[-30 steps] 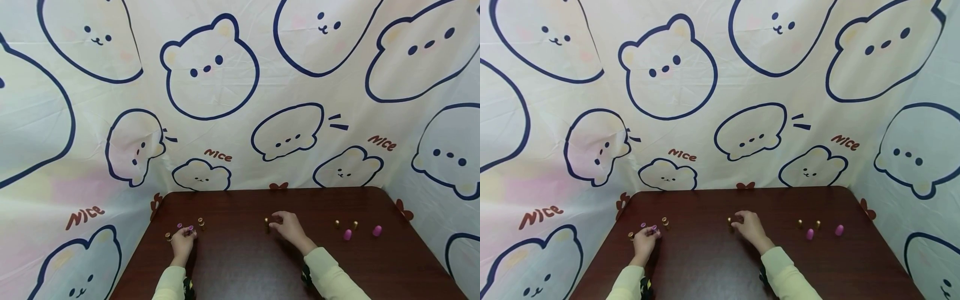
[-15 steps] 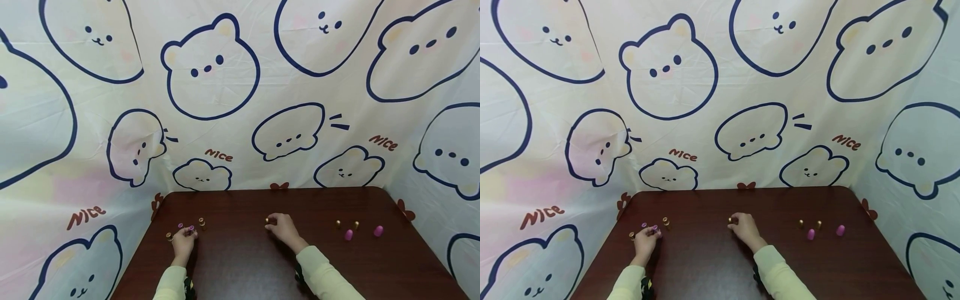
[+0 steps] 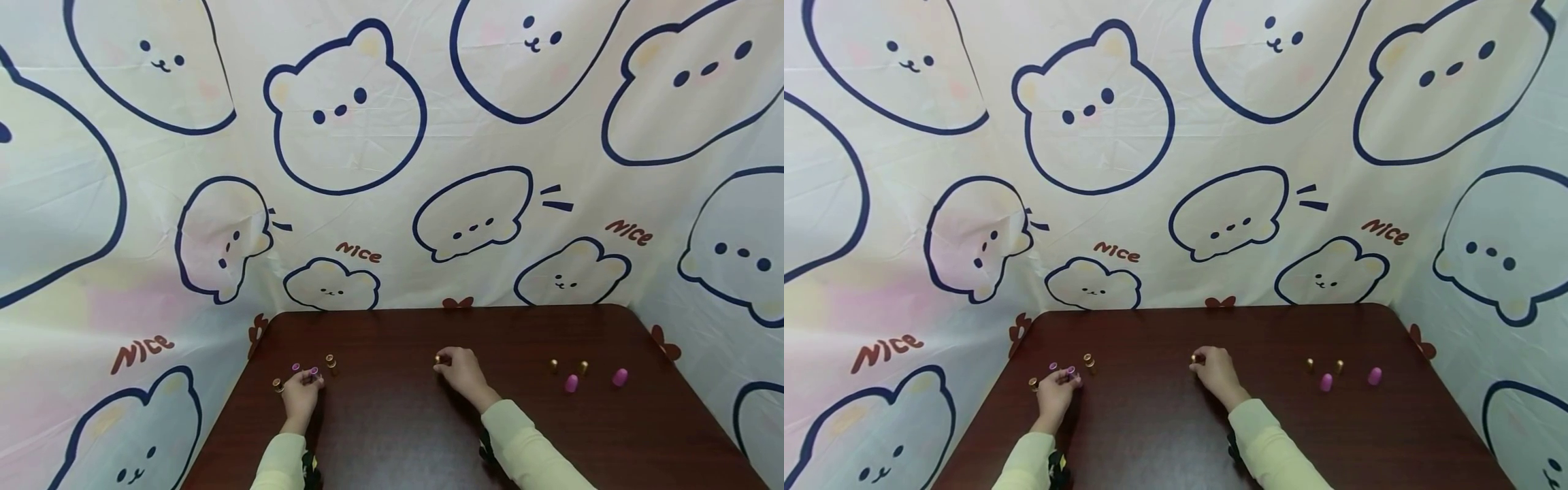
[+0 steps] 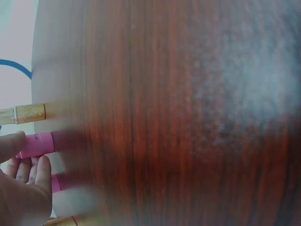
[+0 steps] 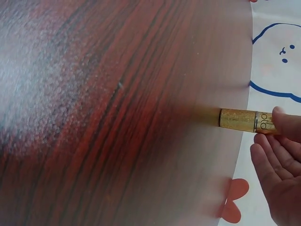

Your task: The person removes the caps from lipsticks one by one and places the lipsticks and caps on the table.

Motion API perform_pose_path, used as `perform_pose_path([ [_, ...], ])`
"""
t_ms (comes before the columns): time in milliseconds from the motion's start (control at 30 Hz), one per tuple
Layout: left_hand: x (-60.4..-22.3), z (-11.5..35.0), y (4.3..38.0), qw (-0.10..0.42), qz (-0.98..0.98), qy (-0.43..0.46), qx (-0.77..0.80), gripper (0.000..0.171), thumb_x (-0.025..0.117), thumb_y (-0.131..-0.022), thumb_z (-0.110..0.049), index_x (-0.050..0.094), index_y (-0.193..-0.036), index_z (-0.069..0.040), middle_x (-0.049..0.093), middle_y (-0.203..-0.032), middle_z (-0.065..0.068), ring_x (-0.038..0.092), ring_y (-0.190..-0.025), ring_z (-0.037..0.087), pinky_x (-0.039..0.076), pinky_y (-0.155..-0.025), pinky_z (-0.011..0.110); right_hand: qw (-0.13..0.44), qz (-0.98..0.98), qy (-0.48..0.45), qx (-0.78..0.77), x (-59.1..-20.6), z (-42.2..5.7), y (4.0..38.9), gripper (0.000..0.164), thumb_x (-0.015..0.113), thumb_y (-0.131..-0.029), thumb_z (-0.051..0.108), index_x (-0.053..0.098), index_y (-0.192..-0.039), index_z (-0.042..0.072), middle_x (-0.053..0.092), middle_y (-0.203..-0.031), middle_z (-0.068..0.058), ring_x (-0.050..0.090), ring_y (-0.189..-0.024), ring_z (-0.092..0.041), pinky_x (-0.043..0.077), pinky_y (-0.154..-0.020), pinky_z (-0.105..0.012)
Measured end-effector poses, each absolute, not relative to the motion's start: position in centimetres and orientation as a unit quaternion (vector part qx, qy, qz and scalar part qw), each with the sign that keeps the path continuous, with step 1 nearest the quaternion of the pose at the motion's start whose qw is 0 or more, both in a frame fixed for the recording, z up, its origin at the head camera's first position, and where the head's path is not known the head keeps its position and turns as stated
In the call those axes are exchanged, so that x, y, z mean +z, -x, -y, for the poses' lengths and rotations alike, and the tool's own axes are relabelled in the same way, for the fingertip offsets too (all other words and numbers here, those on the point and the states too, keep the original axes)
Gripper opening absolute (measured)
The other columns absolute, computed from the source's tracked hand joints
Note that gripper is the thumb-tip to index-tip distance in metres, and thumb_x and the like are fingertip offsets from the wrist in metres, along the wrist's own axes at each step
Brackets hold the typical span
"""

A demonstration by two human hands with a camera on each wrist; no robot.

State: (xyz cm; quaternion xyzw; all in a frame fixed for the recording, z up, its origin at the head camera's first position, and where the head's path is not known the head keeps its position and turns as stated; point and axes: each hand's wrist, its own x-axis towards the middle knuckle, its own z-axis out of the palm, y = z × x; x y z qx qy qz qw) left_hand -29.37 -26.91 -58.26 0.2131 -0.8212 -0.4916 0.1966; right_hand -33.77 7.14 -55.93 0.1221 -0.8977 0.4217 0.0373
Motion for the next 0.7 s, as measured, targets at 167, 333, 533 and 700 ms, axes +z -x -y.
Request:
perform_pose_path([
  [167,-58.2,26.9,29.4,0.200,0.820,-0.209,-0.493,0.022,0.072,-0.079,0.005,0.066,-0.099,0.013,0.068,-0.090,0.024,0.064,-0.086,0.034,0.050,-0.063,0.031,0.039,0.900,-0.121,0.418,-55.7,-7.1,33.7,0.017,0.075,-0.084,0.009,0.073,-0.100,0.004,0.068,-0.089,-0.001,0.062,-0.075,-0.013,0.052,-0.062,-0.033],
  [333,-58.3,27.0,29.4,0.199,0.817,-0.212,-0.497,0.024,0.072,-0.078,0.006,0.065,-0.100,0.013,0.068,-0.092,0.025,0.063,-0.087,0.034,0.050,-0.063,0.029,0.039,0.901,-0.122,0.414,-55.4,-7.4,33.6,0.017,0.076,-0.084,0.009,0.073,-0.101,0.005,0.068,-0.088,-0.001,0.063,-0.075,-0.014,0.052,-0.063,-0.032],
  [533,-58.2,26.9,29.4,0.197,0.813,-0.210,-0.506,0.024,0.072,-0.077,0.005,0.065,-0.099,0.012,0.068,-0.091,0.023,0.063,-0.087,0.032,0.046,-0.061,0.023,0.042,0.897,-0.127,0.422,-54.6,-8.0,33.4,0.018,0.076,-0.084,0.007,0.072,-0.101,0.003,0.069,-0.089,0.000,0.064,-0.077,-0.015,0.053,-0.065,-0.032],
  [700,-58.1,26.9,29.4,0.196,0.808,-0.211,-0.514,0.024,0.072,-0.076,0.005,0.065,-0.099,0.010,0.069,-0.088,0.020,0.062,-0.077,0.019,0.044,-0.058,0.018,0.051,0.894,-0.124,0.427,-53.9,-8.5,33.1,0.017,0.075,-0.084,0.007,0.072,-0.100,0.004,0.069,-0.090,0.000,0.064,-0.079,-0.015,0.054,-0.066,-0.033],
])
